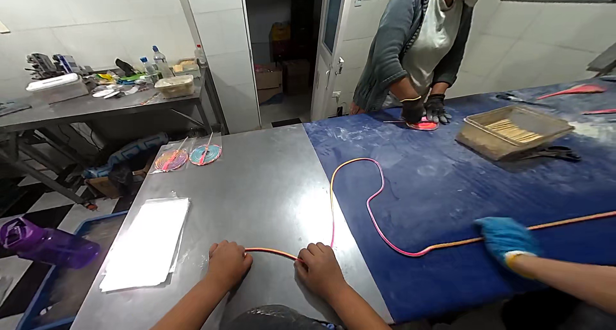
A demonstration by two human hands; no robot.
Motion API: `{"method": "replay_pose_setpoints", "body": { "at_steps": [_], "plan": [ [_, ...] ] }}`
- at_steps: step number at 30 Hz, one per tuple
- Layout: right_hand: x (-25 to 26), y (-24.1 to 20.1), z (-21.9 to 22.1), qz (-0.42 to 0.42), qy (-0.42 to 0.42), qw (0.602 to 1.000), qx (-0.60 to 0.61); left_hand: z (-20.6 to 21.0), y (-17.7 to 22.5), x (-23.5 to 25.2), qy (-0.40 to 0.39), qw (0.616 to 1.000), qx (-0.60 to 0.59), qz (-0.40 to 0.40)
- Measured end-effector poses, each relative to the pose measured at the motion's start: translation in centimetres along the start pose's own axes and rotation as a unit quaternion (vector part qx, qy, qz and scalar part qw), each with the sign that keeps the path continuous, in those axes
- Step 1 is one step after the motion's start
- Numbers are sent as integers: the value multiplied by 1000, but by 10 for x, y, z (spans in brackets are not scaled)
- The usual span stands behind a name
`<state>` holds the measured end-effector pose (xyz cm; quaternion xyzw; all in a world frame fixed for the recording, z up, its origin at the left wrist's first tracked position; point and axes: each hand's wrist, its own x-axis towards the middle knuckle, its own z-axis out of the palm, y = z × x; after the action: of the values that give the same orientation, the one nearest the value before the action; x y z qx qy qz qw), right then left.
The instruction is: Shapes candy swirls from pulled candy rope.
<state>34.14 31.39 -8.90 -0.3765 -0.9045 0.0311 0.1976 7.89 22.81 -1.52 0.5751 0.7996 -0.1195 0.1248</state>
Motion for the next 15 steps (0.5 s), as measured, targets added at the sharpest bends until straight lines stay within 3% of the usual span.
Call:
{"method": "replay_pose_setpoints", "body": {
  "at_steps": [3, 6, 8, 10, 12, 15],
  "plan": [
    [-8, -3, -2, 11, 11, 1000, -18, -24, -6, 10, -111, 990, -63, -56],
    [-11, -2, -6, -1, -8, 1000, 3, -49, -21, 8, -81, 990, -108, -39],
    [-11, -1, -6, -18, -12, 999, 23, -54, -25, 4, -24, 996, -65, 62],
    [-11, 1, -3, -40, -1, 998, 40, -45, -26, 8, -26, 981, -1, 193],
    [-11, 3, -2, -55, 7, 997, 56, -30, -24, 13, -41, 964, 54, 256],
    [-12, 4, 0, -59, 12, 996, 59, -28, -16, 13, -67, 980, 73, 171]
  ]
}}
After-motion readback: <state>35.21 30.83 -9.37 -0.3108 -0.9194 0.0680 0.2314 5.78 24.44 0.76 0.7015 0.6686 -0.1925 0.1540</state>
